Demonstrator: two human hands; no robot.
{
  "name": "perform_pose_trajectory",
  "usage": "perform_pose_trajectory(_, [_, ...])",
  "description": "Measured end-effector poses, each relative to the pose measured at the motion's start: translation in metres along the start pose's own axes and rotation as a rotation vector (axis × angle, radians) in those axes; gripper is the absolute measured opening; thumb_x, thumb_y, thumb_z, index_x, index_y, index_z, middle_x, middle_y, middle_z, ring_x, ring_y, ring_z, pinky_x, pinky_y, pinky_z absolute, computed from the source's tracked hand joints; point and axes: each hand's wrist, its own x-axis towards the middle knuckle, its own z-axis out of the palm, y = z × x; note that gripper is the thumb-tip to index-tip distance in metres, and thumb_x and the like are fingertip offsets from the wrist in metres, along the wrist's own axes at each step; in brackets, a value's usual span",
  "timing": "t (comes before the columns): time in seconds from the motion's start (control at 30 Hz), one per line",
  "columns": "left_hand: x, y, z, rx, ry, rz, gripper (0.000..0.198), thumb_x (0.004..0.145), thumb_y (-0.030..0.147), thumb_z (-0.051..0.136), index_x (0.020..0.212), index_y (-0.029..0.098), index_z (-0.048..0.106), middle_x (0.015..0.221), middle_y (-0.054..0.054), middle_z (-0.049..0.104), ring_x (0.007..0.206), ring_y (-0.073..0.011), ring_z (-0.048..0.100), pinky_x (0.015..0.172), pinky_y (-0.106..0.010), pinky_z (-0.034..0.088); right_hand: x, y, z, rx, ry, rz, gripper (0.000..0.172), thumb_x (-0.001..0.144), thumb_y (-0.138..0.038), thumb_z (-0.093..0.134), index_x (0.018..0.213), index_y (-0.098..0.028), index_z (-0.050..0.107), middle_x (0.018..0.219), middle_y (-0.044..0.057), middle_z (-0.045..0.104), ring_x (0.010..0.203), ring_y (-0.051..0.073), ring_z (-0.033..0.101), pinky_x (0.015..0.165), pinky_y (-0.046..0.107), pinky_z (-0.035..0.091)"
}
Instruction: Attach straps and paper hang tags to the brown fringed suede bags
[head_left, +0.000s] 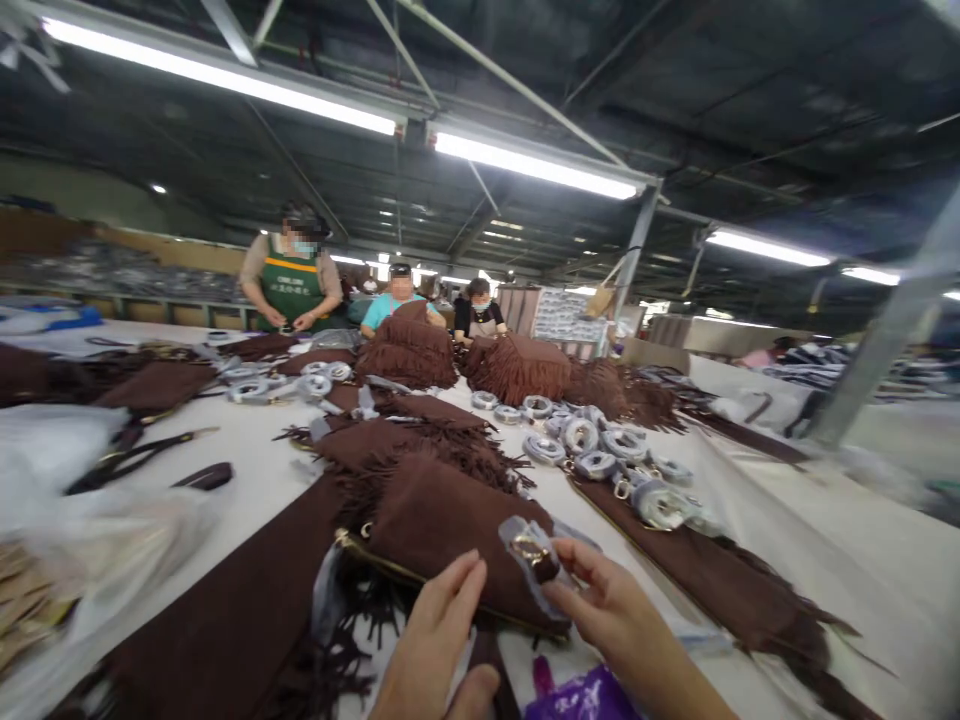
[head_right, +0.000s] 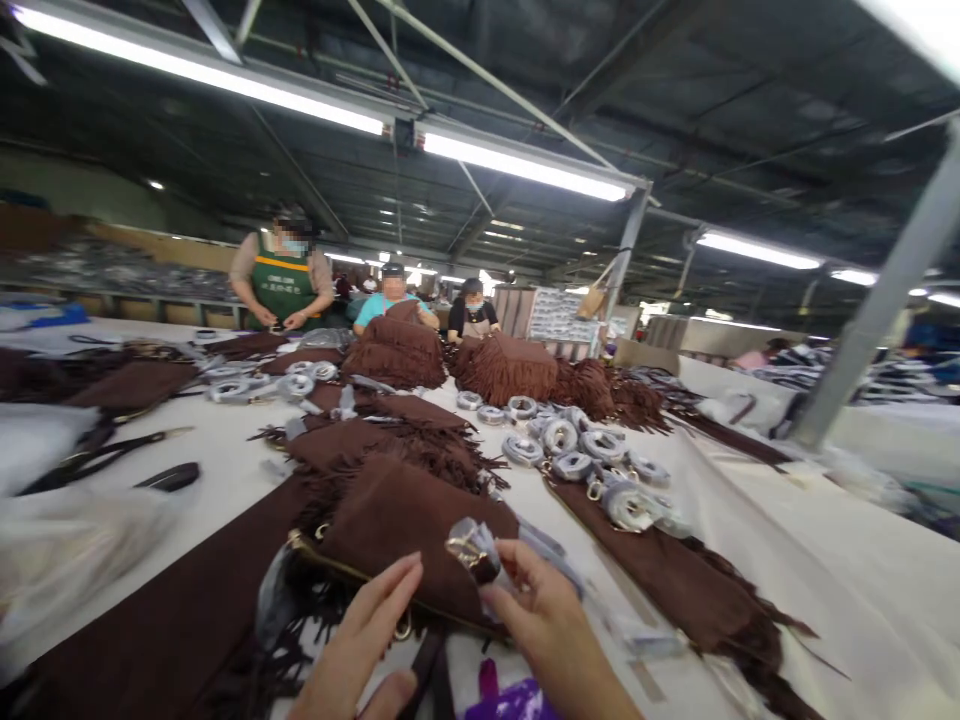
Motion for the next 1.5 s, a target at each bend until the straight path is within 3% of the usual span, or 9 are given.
perform_pose_trajectory(0.17, [-0.005, -0.006, -0.006, -0.091, 0.302, -0.048, 0.062, 0.09, 0.03, 0.05, 0.148, 0.013, 0.037, 0.156, -0.013, 0.03, 0.145, -0.0288, 0.023, 0.121, -0.046, 0.013, -0.006, -0.001, 0.115, 0.048, 0.017, -0.095, 0.033, 0.086, -0.037, 0.059, 0.113, -0.019, 0.064, 0.109, 0.01, 0.07, 0.102, 0.027, 0.065, 0.089, 0.034, 0.052])
perform_pose_trajectory(0.33, [-0.015, -0.027, -0.036, -0.417, 0.54, -0.212, 0.046, 0.081, 0.031, 0.06, 0.122, 0.01, 0.059, 0.144, -0.016, 0.047, 0.135, -0.03, 0.039, 0.117, -0.043, 0.022, -0.011, 0.009, 0.163, 0.103, 0.035, -0.126, 0.043, 0.093, -0.05, 0.049, 0.121, -0.019, 0.058, 0.117, 0.013, 0.068, 0.105, 0.025, 0.065, 0.091, 0.032, 0.051])
perform_pose_trajectory(0.47, [-0.022, -0.039, -0.055, -0.679, 0.387, -0.248, 0.044, 0.077, 0.042, 0.069, 0.108, 0.012, 0.064, 0.113, -0.013, 0.067, 0.101, -0.0251, 0.061, 0.096, -0.039, 0.043, -0.017, 0.004, 0.153, 0.251, -0.116, 0.078, 0.05, 0.093, -0.064, 0.043, 0.113, -0.019, 0.051, 0.09, 0.009, 0.073, 0.04, 0.012, 0.056, 0.038, 0.021, 0.04])
perform_pose_trajectory(0.53, [-0.022, -0.038, -0.059, -0.802, 0.326, -0.235, 0.043, 0.074, 0.046, 0.073, 0.1, 0.013, 0.065, 0.112, -0.012, 0.067, 0.098, -0.0236, 0.061, 0.091, -0.037, 0.044, -0.017, 0.0, 0.143, 0.314, -0.198, 0.167, 0.046, 0.091, -0.066, 0.046, 0.097, -0.021, 0.049, 0.06, 0.0, 0.066, 0.03, 0.009, 0.043, 0.035, 0.018, 0.025])
perform_pose_trajectory(0.77, [-0.015, -0.033, -0.058, -0.893, 0.326, -0.218, 0.04, 0.072, 0.047, 0.076, 0.092, 0.013, 0.068, 0.1, -0.01, 0.07, 0.086, -0.02, 0.061, 0.082, -0.032, 0.044, -0.017, -0.009, 0.125, 0.438, -0.342, 0.303, 0.046, 0.085, -0.068, 0.053, 0.088, -0.023, 0.046, 0.056, -0.002, 0.065, 0.029, 0.006, 0.033, 0.036, 0.018, 0.019])
perform_pose_trajectory(0.93, [-0.017, -0.034, -0.064, -0.672, 0.38, -0.283, 0.032, 0.071, 0.038, 0.073, 0.088, 0.011, 0.075, 0.082, -0.007, 0.072, 0.076, -0.0187, 0.06, 0.073, -0.029, 0.044, -0.022, -0.013, 0.112, -0.113, -0.193, -0.049, 0.039, 0.096, -0.056, 0.044, 0.093, -0.024, 0.066, 0.055, -0.002, 0.063, 0.051, 0.016, 0.06, 0.059, 0.026, 0.045])
perform_pose_trajectory(1.07, [-0.014, -0.031, -0.061, -0.556, 0.406, -0.241, 0.026, 0.071, 0.035, 0.07, 0.083, 0.012, 0.076, 0.081, -0.006, 0.073, 0.078, -0.0201, 0.061, 0.076, -0.03, 0.045, -0.017, -0.021, 0.11, -0.358, -0.077, -0.315, 0.033, 0.101, -0.038, 0.041, 0.088, -0.023, 0.067, 0.08, 0.004, 0.065, 0.073, 0.018, 0.063, 0.067, 0.026, 0.045])
perform_pose_trajectory(1.3, [-0.013, -0.025, -0.045, -0.473, 0.375, -0.147, 0.035, 0.083, 0.049, 0.061, 0.091, 0.017, 0.074, 0.093, -0.007, 0.073, 0.095, -0.0247, 0.061, 0.091, -0.036, 0.044, -0.006, -0.029, 0.132, -0.785, 0.06, -0.352, 0.029, 0.094, -0.019, 0.043, 0.068, -0.023, 0.054, 0.065, 0.0, 0.058, 0.058, 0.015, 0.057, 0.053, 0.029, 0.029])
perform_pose_trajectory(1.5, [-0.017, -0.029, -0.046, -0.507, 0.354, -0.176, 0.042, 0.086, 0.055, 0.055, 0.094, 0.017, 0.072, 0.083, -0.005, 0.066, 0.082, -0.0202, 0.054, 0.08, -0.03, 0.042, -0.001, -0.032, 0.131, -0.842, 0.044, -0.311, 0.028, 0.096, -0.02, 0.041, 0.073, -0.023, 0.057, 0.069, 0.0, 0.061, 0.063, 0.017, 0.059, 0.056, 0.029, 0.027])
